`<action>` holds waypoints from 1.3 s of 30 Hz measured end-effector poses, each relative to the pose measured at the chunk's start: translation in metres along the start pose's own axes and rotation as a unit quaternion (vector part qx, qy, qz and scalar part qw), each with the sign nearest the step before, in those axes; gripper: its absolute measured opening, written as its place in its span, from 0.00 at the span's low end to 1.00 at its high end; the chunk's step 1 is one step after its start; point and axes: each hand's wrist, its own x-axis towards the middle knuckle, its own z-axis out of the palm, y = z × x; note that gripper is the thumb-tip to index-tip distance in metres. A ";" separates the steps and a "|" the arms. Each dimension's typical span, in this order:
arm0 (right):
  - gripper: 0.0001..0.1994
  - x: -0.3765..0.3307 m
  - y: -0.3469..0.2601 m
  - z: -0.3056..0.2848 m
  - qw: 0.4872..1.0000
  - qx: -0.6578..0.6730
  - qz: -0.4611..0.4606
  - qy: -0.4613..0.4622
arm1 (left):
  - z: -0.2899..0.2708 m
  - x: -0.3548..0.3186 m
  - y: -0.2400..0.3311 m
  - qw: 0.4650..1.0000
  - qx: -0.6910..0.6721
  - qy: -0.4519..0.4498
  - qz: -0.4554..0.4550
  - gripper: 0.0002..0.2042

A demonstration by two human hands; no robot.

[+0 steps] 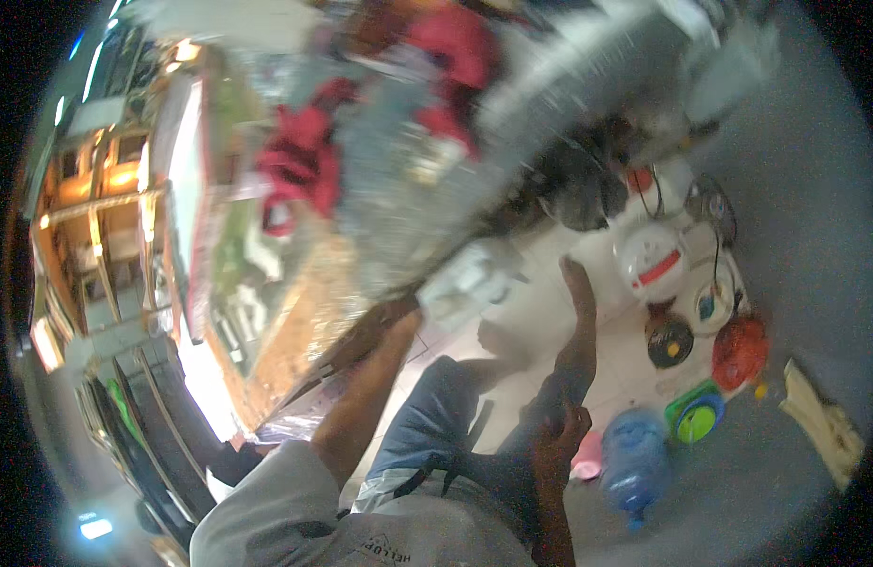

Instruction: The person prepares a screen printing frame by applying a cleaning solution from a bottle, spreading it across the mesh with a small cloth, and then wiping the surface clean.

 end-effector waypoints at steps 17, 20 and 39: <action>0.23 0.010 -0.348 -0.024 0.933 0.227 -0.147 -0.238 | -0.342 -0.059 0.049 0.651 -0.723 -0.004 -0.229 0.20; 0.18 0.005 -0.383 -0.017 0.941 0.187 -0.200 -0.200 | -0.335 -0.028 -0.004 0.478 -0.808 0.022 -0.344 0.26; 0.19 0.161 -0.479 0.111 0.836 -0.077 -0.532 -0.105 | -0.488 0.099 -0.066 0.534 -0.769 0.300 -0.186 0.08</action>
